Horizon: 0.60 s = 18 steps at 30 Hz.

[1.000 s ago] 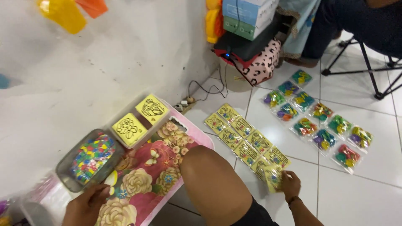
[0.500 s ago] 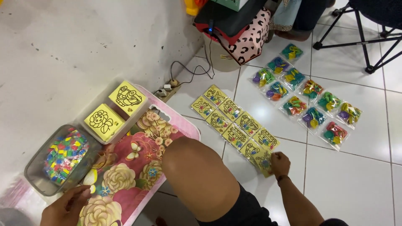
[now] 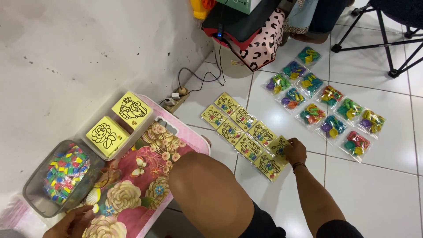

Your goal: The person sits on the floor and packs small yellow cards with cartoon designs into clear plastic bags. They place the filled bags onto the floor in a neat row next to other completed packages.

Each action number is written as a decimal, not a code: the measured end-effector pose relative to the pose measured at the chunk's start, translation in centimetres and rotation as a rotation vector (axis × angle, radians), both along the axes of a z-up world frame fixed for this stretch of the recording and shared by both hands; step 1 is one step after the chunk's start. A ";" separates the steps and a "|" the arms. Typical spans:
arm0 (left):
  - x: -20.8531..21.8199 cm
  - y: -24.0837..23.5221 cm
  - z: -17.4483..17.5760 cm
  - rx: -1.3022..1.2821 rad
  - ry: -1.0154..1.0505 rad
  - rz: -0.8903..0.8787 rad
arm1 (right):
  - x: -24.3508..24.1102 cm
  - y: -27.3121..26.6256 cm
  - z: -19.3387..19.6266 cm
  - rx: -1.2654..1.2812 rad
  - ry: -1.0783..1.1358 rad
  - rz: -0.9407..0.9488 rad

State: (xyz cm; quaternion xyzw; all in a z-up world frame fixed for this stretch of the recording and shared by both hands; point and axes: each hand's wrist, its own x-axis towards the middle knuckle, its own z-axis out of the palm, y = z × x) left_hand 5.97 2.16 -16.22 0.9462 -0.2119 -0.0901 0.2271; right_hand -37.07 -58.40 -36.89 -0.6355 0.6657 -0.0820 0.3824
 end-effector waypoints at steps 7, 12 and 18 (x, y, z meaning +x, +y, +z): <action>2.0 0.8 -1.4 0.006 0.140 0.036 | 0.3 -1.0 -2.3 -0.052 0.215 0.135; 1.6 0.6 -1.9 -0.053 0.095 -0.008 | 0.5 -1.4 -3.6 -0.059 0.382 0.185; 3.2 1.6 -2.7 0.018 0.259 0.039 | -0.1 -0.8 -6.1 -0.141 0.388 0.335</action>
